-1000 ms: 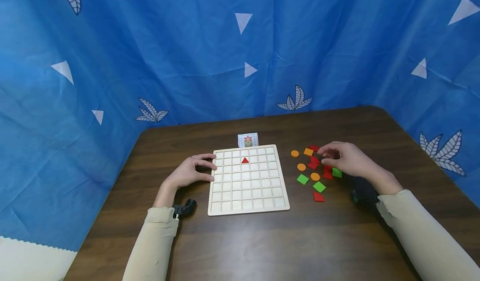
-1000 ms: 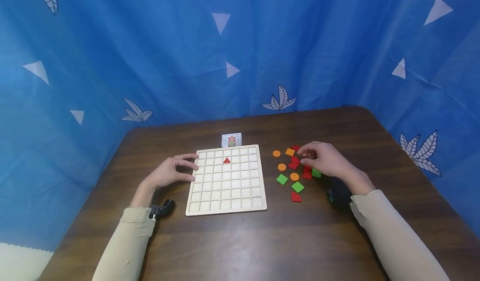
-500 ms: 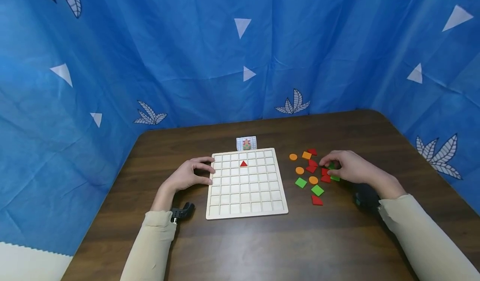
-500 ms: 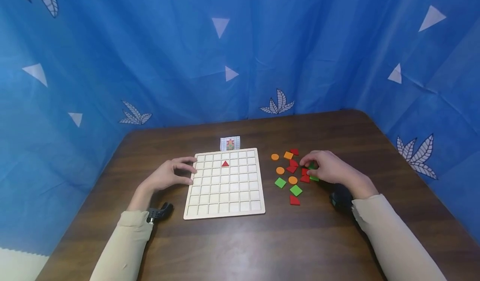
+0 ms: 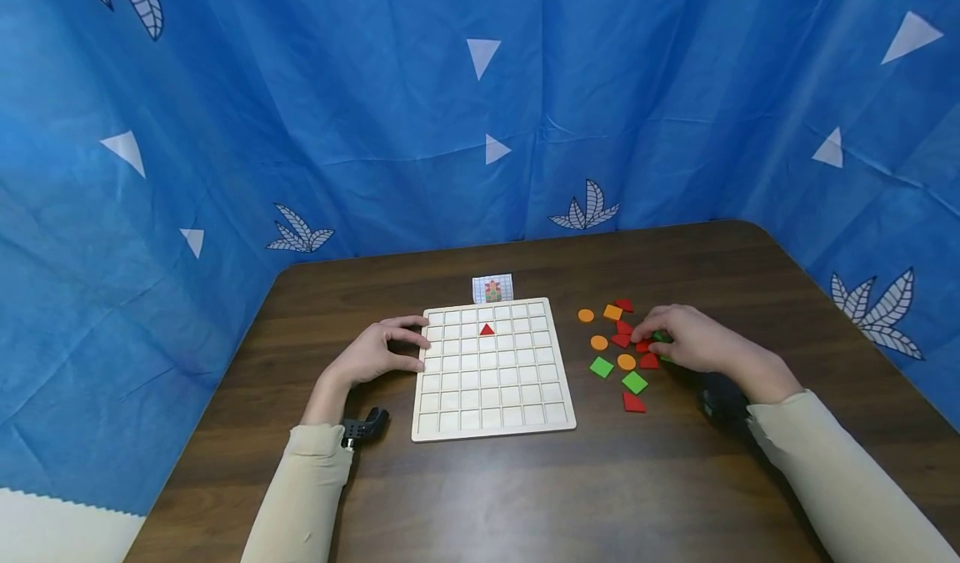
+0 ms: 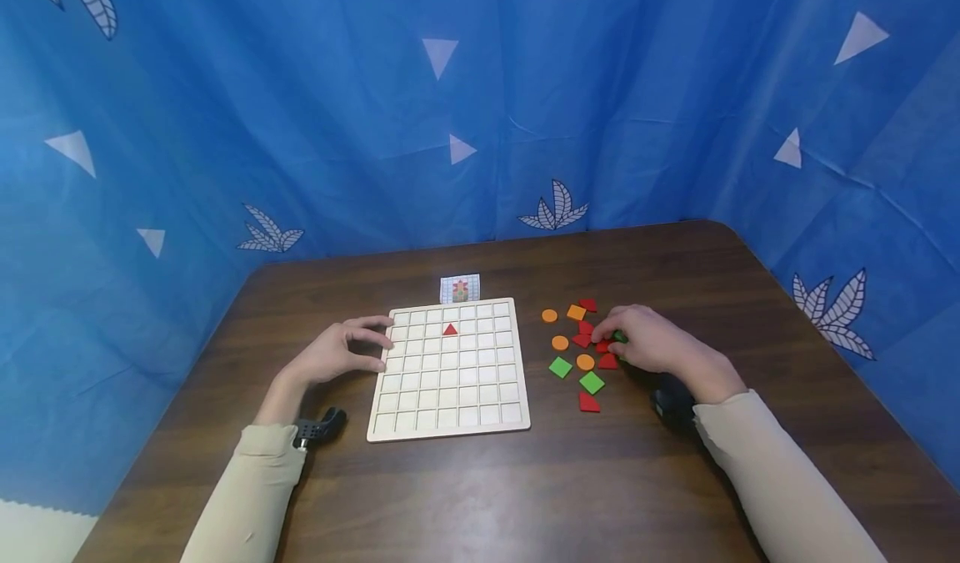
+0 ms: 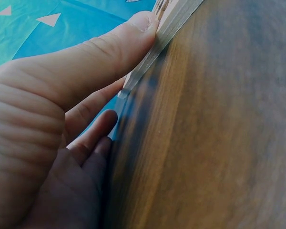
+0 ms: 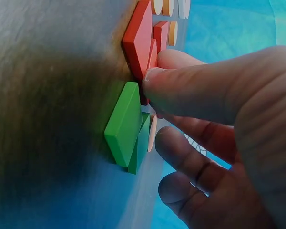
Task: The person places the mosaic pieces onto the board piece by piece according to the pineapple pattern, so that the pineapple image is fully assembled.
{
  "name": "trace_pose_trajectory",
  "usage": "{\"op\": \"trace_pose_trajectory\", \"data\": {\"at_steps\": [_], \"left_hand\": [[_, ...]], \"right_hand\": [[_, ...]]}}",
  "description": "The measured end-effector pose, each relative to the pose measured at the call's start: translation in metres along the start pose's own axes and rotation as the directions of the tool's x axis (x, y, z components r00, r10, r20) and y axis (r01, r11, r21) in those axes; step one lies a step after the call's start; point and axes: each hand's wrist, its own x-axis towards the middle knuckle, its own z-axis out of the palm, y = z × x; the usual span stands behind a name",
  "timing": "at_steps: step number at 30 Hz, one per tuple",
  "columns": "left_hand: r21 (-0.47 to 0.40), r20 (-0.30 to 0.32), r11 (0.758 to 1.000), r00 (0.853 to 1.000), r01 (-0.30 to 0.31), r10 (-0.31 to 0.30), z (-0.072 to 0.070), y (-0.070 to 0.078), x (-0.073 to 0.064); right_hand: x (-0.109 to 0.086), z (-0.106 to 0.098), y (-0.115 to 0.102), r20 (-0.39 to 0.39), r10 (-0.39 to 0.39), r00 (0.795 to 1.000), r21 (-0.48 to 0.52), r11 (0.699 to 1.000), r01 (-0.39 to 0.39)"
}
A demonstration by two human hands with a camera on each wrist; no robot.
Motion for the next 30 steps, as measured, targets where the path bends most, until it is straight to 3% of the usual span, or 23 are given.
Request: {"op": "trace_pose_trajectory", "data": {"at_steps": [11,30], "left_hand": [[-0.007,-0.001,1.000,1.000,-0.002,0.002,0.000,-0.001,0.001],[0.014,-0.006,1.000,1.000,0.008,-0.008,0.001,0.000,0.000]], "right_hand": [[-0.002,-0.004,-0.009,0.073,0.024,0.997,-0.082,0.996,-0.018],[0.001,0.005,-0.014,0.033,0.033,0.999,-0.169,0.985,-0.027]]}}
